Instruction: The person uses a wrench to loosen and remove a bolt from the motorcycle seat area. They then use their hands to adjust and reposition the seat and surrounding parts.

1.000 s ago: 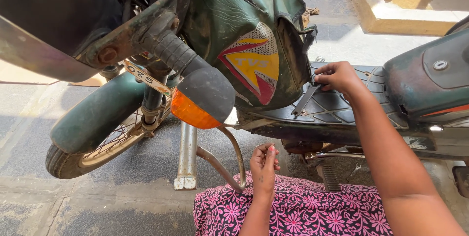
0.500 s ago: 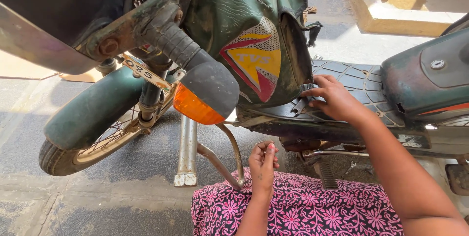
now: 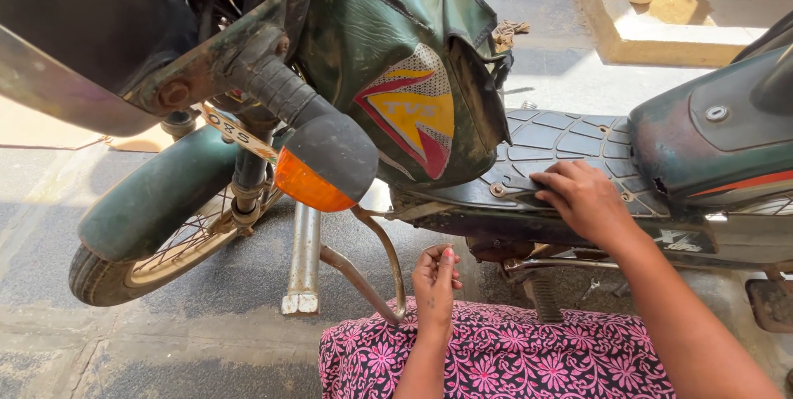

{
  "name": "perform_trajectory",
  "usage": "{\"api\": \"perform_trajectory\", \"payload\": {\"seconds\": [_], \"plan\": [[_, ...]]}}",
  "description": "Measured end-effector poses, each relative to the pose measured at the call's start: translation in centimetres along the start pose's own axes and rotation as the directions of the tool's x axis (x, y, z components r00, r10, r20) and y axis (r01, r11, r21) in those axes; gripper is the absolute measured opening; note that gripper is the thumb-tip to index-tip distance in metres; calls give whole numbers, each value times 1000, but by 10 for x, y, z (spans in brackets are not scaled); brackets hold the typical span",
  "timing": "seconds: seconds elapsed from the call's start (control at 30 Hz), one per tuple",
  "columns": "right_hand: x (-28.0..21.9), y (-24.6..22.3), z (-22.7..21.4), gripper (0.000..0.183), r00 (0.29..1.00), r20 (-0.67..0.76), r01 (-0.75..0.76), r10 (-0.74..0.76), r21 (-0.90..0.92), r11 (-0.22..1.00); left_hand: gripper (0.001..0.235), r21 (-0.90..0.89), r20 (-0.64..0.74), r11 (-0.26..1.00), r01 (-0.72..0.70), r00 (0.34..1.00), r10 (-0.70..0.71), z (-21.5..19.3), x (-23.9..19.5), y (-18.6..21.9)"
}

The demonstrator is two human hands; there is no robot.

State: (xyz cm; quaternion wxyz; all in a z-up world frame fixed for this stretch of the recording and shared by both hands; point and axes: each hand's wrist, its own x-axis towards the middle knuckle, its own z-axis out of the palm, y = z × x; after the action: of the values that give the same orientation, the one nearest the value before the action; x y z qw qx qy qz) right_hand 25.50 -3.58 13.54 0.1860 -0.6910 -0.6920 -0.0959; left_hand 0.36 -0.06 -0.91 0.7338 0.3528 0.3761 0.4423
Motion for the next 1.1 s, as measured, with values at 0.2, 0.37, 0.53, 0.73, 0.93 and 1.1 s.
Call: {"api": "perform_trajectory", "payload": {"seconds": [0.2, 0.37, 0.53, 0.73, 0.93, 1.1], "plan": [[-15, -15, 6, 29, 997, -10, -74, 74, 17, 997, 22, 9, -2, 1000, -2, 1000, 2, 0, -1, -3], [-14, -22, 8, 28, 996, -31, -87, 89, 48, 995, 22, -3, -11, 1000, 8, 1000, -8, -1, -1, -2], [-14, -28, 10, 29, 995, -67, -71, 75, 60, 996, 22, -22, -6, 1000, 3, 1000, -3, -1, 0, -2], [-18, -24, 14, 30, 992, -32, -123, 125, 69, 990, 22, -14, -9, 1000, -7, 1000, 7, -4, 1, -4], [-21, -18, 15, 29, 986, -23, -162, 164, 77, 984, 22, -20, -10, 1000, 3, 1000, -3, -3, -3, 3], [-16, -21, 9, 31, 984, 24, -179, 177, 84, 980, 23, -15, -6, 1000, -1, 1000, 0, -2, -3, 2]]}}
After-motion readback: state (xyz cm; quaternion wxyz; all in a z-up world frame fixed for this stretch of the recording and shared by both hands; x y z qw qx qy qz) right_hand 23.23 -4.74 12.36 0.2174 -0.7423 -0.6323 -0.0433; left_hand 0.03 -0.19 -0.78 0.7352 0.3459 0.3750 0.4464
